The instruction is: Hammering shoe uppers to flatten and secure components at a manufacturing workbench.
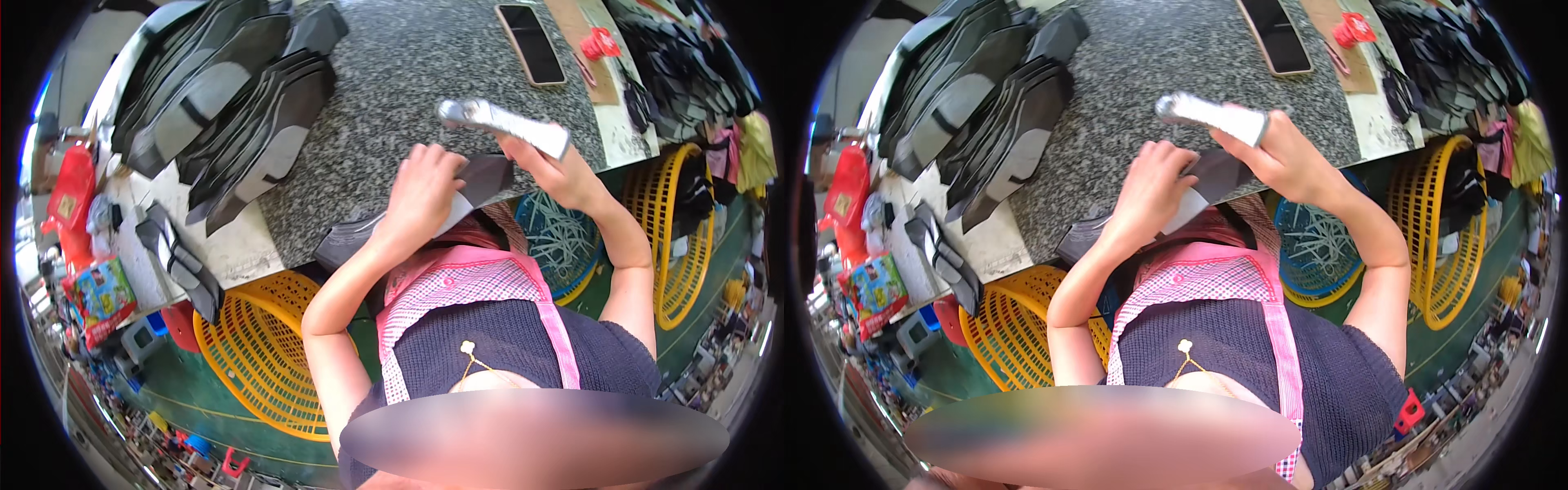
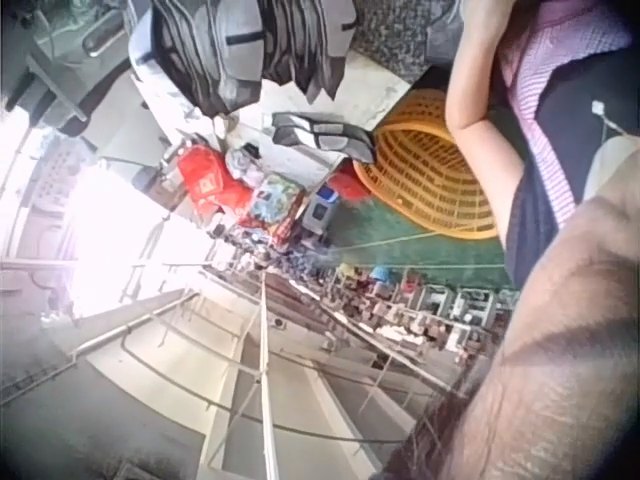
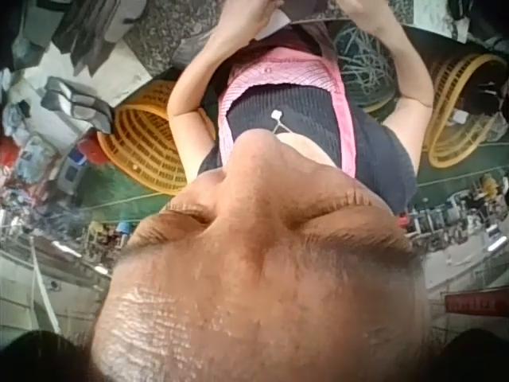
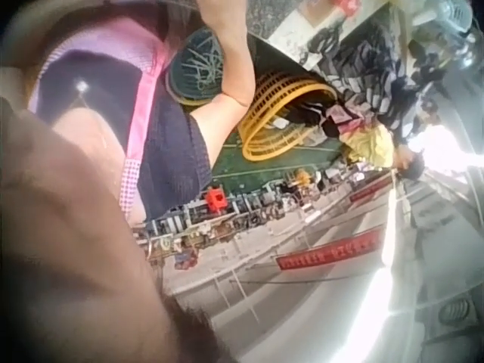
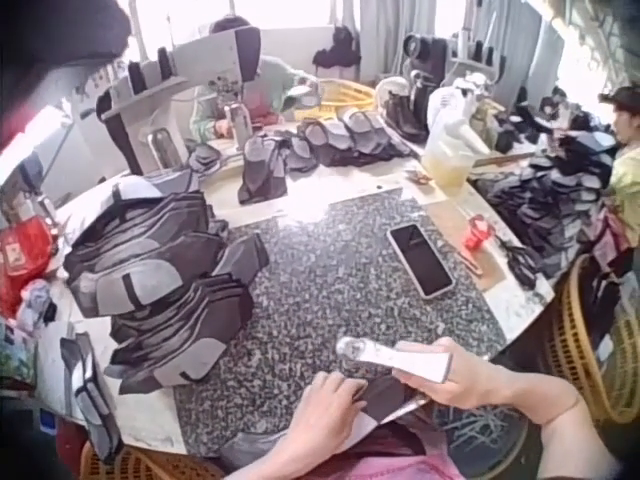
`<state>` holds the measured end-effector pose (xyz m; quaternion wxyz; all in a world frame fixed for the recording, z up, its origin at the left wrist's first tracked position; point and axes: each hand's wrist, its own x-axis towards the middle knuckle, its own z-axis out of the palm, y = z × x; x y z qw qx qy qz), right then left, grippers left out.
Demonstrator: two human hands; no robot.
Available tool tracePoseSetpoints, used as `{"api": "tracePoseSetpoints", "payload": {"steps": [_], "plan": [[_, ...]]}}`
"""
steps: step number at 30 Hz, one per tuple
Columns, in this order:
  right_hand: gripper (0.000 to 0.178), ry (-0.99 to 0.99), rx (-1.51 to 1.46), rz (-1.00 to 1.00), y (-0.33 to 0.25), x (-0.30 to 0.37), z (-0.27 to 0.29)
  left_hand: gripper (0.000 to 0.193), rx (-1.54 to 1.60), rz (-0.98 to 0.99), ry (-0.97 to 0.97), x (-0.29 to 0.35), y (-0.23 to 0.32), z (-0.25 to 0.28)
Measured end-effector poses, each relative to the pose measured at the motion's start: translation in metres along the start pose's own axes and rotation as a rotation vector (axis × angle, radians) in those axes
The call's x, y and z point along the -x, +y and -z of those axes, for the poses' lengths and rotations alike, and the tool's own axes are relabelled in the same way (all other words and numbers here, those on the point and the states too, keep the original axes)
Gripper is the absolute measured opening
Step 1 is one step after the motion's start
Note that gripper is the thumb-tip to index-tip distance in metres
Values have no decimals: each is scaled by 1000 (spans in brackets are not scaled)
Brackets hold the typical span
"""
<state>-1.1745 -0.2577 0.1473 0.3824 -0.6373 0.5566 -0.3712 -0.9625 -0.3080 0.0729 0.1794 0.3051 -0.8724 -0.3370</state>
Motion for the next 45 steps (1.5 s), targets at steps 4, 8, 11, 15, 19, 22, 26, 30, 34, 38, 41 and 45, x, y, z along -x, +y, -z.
{"api": "tracePoseSetpoints", "payload": {"steps": [4,8,11,15,19,22,26,30,34,38,41,45], "plan": [[19,-219,151,-344,14,41,20,33,122,107,-73,-16,-3,0],[20,-153,154,-305,35,52,5,36,124,142,-151,-30,-2,7],[23,-97,133,-244,40,53,2,25,168,183,-127,-39,-2,7],[25,-126,131,-291,41,53,5,10,78,44,-68,-48,-12,0],[26,-157,101,-366,35,48,13,9,125,-72,-124,-52,-23,2],[27,-163,129,-374,26,39,24,8,-67,-322,-60,-49,-29,0],[29,50,98,-333,20,34,19,14,-282,-514,-52,-46,-29,1],[26,-234,237,-287,26,33,26,17,-392,-542,-31,-44,-28,1],[20,-50,119,-422,15,35,21,12,-363,-496,-31,-41,-26,2],[24,-123,224,-266,36,50,0,11,-199,-292,43,-41,-21,8],[21,-105,133,-348,35,41,8,13,-2,-108,-8,-29,-23,5],[26,36,70,-265,33,46,5,11,-126,-233,51,-18,-12,-1]]}}
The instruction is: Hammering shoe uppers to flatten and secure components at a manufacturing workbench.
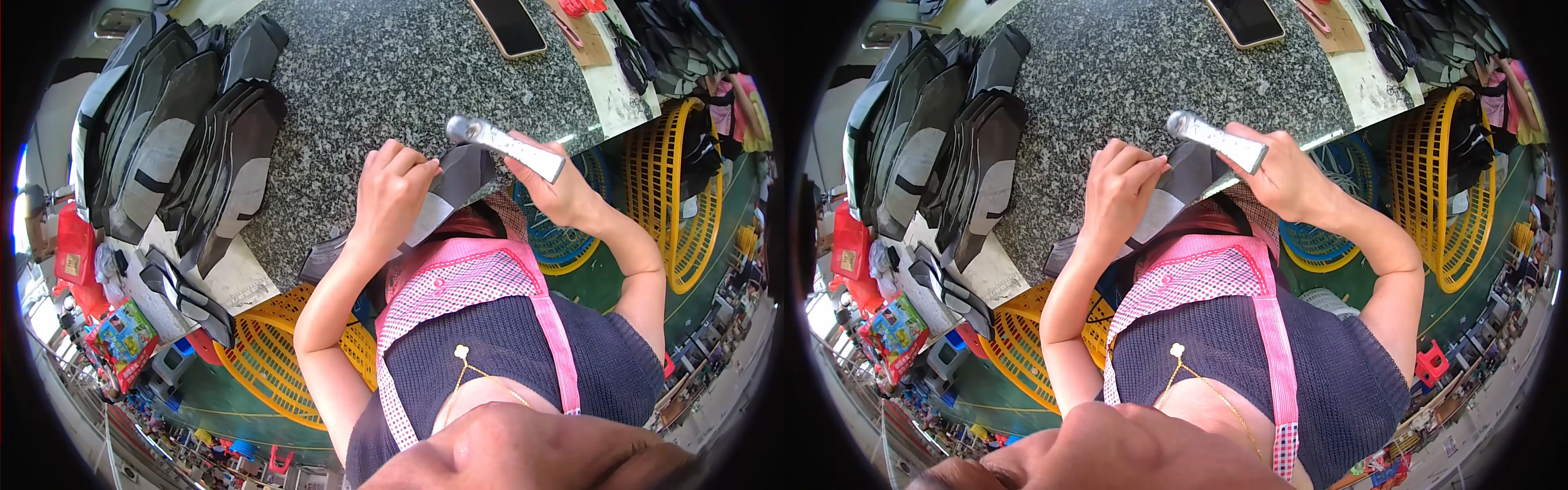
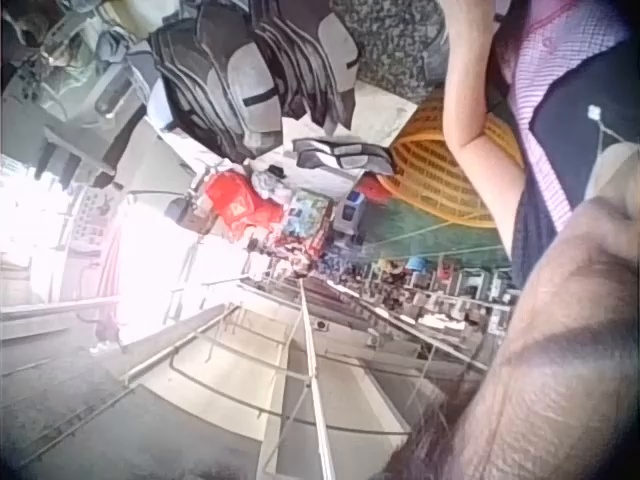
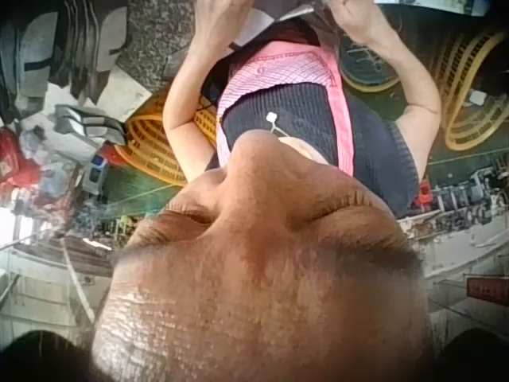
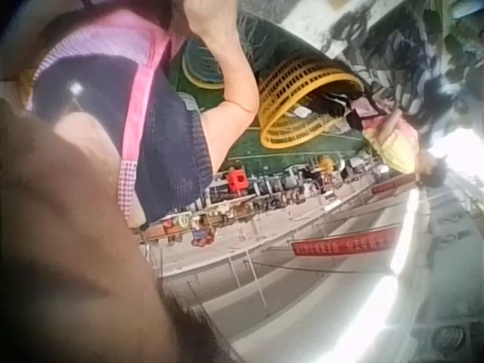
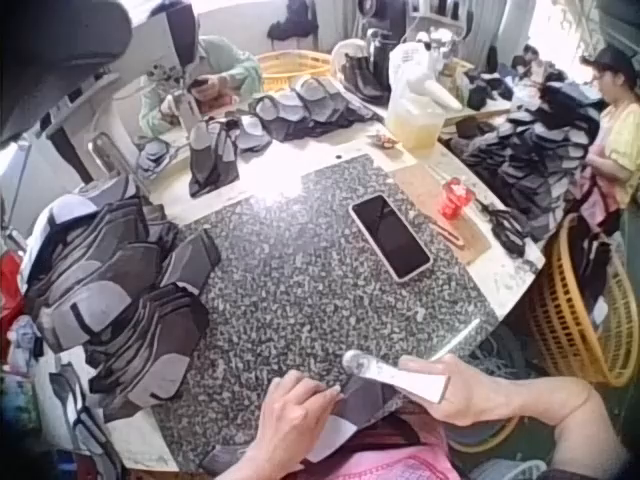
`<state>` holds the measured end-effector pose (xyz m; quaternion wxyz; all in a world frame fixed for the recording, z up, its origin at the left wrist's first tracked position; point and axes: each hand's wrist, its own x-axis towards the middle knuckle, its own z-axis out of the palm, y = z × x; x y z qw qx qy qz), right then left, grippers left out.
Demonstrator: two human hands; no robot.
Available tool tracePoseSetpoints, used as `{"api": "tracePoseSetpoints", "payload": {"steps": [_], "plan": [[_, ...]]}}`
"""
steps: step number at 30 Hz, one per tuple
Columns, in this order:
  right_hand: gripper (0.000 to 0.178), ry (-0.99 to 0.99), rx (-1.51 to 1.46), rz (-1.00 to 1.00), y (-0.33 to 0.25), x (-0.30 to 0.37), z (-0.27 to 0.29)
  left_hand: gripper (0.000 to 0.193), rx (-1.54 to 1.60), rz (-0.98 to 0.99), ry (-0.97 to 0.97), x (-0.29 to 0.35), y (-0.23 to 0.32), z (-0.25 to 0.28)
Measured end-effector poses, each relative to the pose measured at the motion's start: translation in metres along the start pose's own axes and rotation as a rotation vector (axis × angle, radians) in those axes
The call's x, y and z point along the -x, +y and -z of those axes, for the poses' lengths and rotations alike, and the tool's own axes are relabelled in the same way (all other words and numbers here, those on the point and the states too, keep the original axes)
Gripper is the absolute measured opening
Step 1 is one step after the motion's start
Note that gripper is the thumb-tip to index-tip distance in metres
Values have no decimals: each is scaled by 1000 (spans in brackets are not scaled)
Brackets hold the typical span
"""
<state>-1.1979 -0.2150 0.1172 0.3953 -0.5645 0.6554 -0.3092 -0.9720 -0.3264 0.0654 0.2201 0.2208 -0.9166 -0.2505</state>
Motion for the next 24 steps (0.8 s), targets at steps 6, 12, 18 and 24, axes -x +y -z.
{"api": "tracePoseSetpoints", "payload": {"steps": [6,12,18,24], "plan": [[13,-131,84,-30,-11,-3,-2,19,-191,-41,-49,7,10,-1],[16,-199,145,-12,-1,-6,-7,14,211,396,-121,10,5,5],[16,-104,25,25,-13,-8,-3,13,-162,97,18,19,22,-2],[20,-214,134,39,0,-11,-10,5,222,436,-155,14,9,16]]}}
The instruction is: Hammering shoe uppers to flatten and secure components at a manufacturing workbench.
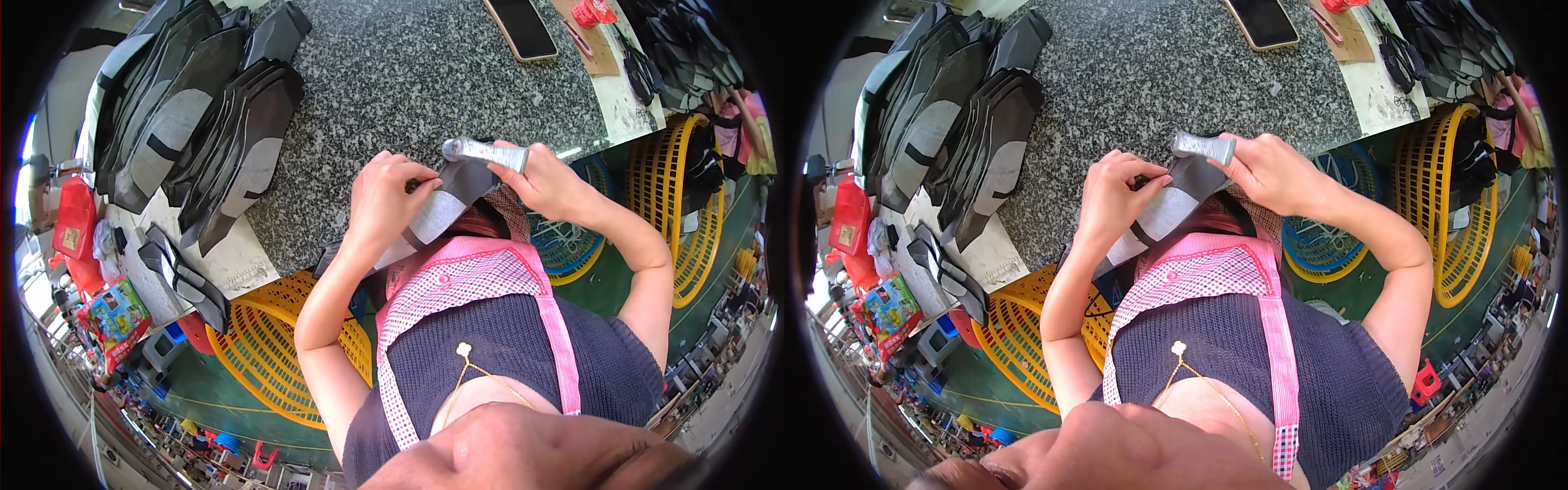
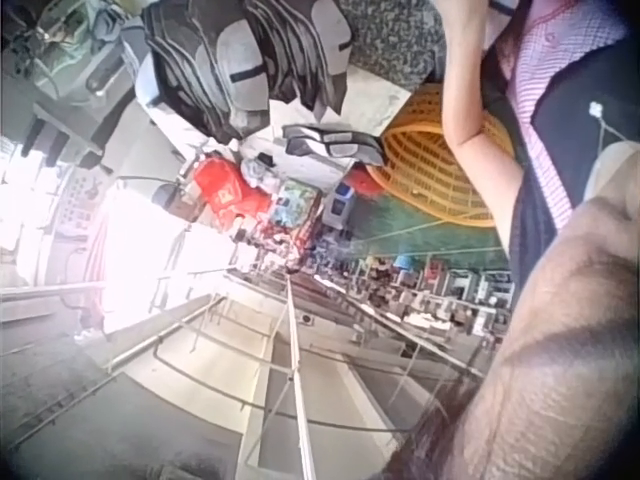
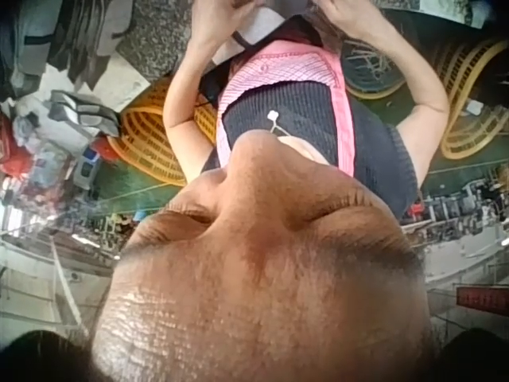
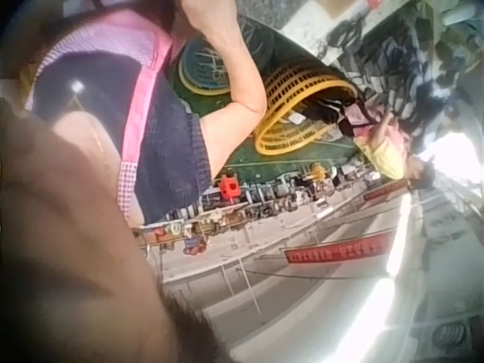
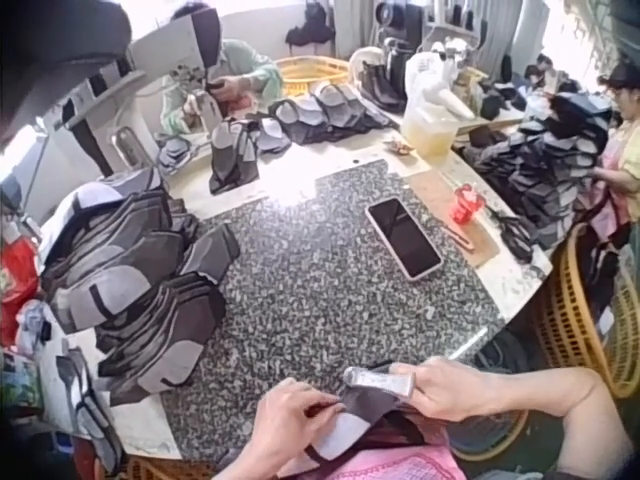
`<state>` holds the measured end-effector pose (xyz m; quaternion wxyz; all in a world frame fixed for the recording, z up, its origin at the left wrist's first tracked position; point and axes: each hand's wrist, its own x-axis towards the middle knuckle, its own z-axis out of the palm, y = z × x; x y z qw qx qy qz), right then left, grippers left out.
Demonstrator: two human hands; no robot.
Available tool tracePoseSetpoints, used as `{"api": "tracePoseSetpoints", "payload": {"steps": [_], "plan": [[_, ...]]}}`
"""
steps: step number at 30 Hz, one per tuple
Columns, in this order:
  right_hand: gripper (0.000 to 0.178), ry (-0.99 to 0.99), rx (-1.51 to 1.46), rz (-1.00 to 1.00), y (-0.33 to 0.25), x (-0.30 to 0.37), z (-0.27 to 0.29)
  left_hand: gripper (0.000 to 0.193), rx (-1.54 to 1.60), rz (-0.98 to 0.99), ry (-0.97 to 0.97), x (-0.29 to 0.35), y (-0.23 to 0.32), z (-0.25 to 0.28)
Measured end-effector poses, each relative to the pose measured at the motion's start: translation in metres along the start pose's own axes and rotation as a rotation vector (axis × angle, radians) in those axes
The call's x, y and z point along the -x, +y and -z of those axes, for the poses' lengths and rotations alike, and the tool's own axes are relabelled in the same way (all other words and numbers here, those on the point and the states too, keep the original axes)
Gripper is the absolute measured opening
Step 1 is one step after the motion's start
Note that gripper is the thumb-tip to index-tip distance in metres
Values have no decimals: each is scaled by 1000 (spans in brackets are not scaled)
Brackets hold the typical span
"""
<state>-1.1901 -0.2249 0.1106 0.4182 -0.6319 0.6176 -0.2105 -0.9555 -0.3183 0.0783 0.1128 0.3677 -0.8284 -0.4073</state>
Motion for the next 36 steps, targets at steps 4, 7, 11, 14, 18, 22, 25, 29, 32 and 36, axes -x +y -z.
{"api": "tracePoseSetpoints", "payload": {"steps": [4,7,11,14,18,22,25,29,32,36], "plan": [[22,44,-46,14,-9,2,5,7,-280,-295,156,14,2,-13],[17,-5,-78,29,-18,10,-3,6,-464,-381,173,17,5,-14],[19,-67,92,-7,-8,10,-14,10,-116,-84,15,10,-4,3],[15,-30,47,14,-4,8,-15,10,-35,-31,8,17,-9,5],[17,-3,22,13,-14,4,-2,10,-216,-267,151,32,-8,-7],[17,93,-105,155,-31,17,-11,18,-394,-367,142,36,-1,-9],[15,-116,78,69,-9,12,-12,18,-432,-393,123,31,0,-6],[17,147,-65,-163,-16,10,9,16,-371,-423,122,12,-4,-10],[26,168,-67,-142,-12,10,4,12,-361,-411,161,-12,3,-18],[28,110,46,-126,9,10,-5,13,-60,-90,95,-20,6,-9]]}}
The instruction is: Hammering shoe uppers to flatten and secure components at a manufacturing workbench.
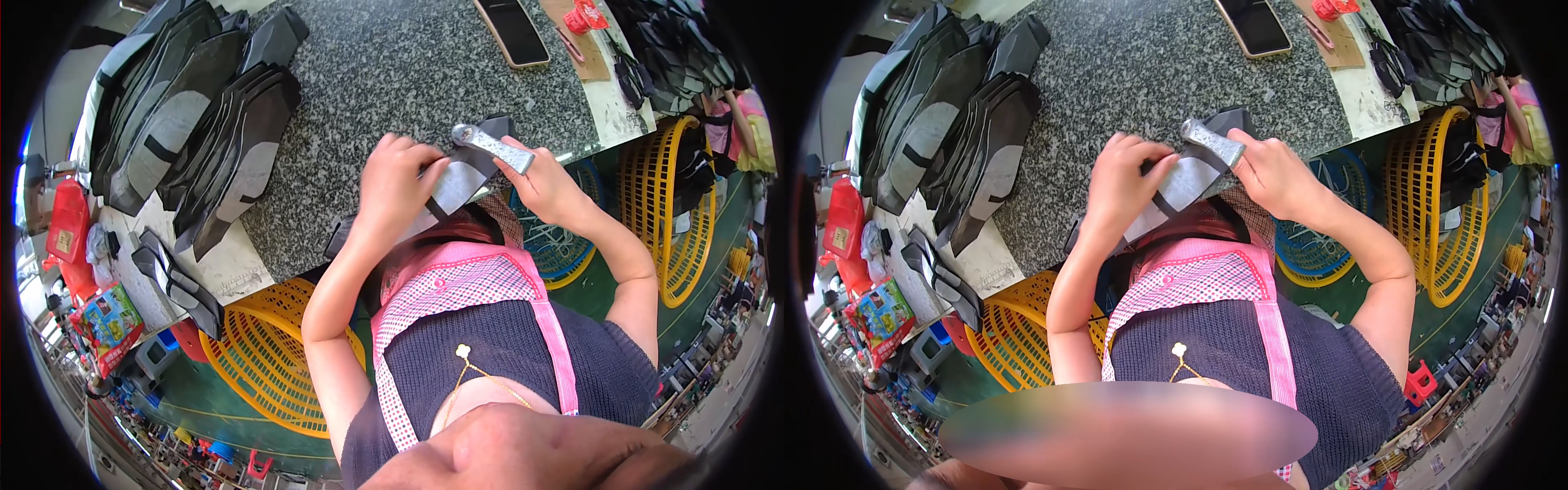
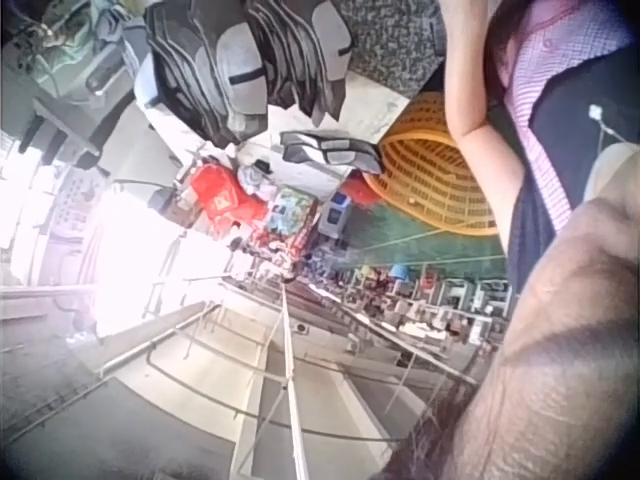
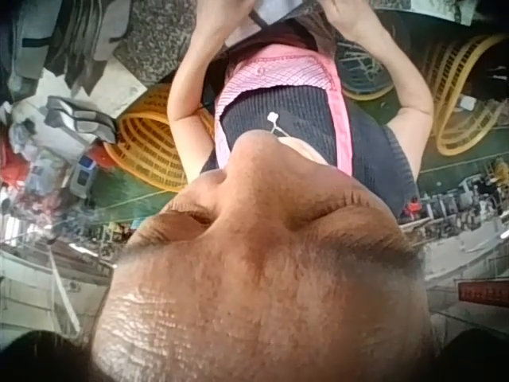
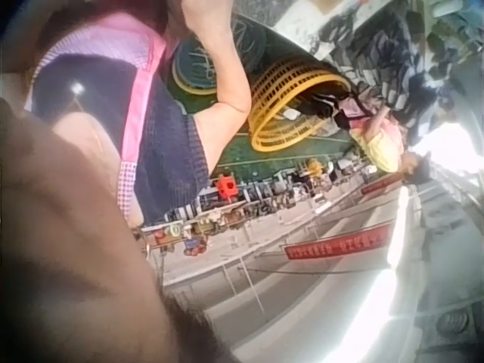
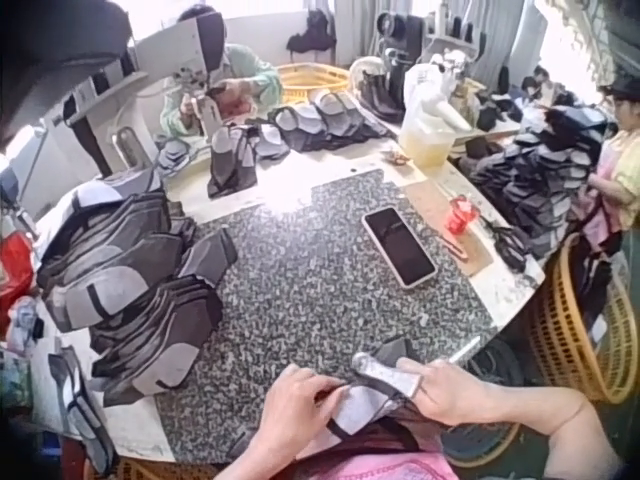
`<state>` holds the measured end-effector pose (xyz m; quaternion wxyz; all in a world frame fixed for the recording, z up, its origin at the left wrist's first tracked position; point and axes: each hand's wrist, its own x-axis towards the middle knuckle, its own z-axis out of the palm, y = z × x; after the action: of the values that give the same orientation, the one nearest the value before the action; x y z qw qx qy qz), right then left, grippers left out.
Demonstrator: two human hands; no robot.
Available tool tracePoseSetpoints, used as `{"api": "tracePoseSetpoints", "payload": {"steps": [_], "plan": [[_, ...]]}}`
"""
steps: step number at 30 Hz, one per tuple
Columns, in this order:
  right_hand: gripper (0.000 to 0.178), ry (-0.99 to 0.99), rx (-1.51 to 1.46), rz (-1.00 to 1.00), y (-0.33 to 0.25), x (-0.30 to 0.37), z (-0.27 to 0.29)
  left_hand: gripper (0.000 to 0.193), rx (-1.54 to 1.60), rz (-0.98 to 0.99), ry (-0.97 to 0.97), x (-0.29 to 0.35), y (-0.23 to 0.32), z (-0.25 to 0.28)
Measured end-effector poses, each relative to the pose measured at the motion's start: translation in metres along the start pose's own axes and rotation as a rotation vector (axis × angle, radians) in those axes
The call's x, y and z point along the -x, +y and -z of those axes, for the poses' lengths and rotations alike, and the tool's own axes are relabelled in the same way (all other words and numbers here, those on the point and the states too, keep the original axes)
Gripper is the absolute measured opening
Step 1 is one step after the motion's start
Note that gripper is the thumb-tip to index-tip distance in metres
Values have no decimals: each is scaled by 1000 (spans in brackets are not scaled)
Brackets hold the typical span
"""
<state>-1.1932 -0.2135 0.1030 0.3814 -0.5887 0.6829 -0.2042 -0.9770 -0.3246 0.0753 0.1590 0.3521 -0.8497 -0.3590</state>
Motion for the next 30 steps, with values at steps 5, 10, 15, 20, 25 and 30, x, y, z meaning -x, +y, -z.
{"api": "tracePoseSetpoints", "payload": {"steps": [5,10,15,20,25,30], "plan": [[18,76,-53,164,2,-5,0,11,-1,-29,40,23,-2,-4],[15,108,-129,189,-16,8,5,16,-242,-225,122,28,3,-11],[24,-45,-6,56,-4,4,9,29,-440,-321,49,26,9,-11],[15,17,-95,87,-18,15,-2,19,-268,-250,57,25,5,-5],[13,-52,-73,49,-12,7,-8,14,221,161,-37,34,-5,14],[10,173,-46,276,-31,10,3,18,-87,-133,83,50,-4,3]]}}
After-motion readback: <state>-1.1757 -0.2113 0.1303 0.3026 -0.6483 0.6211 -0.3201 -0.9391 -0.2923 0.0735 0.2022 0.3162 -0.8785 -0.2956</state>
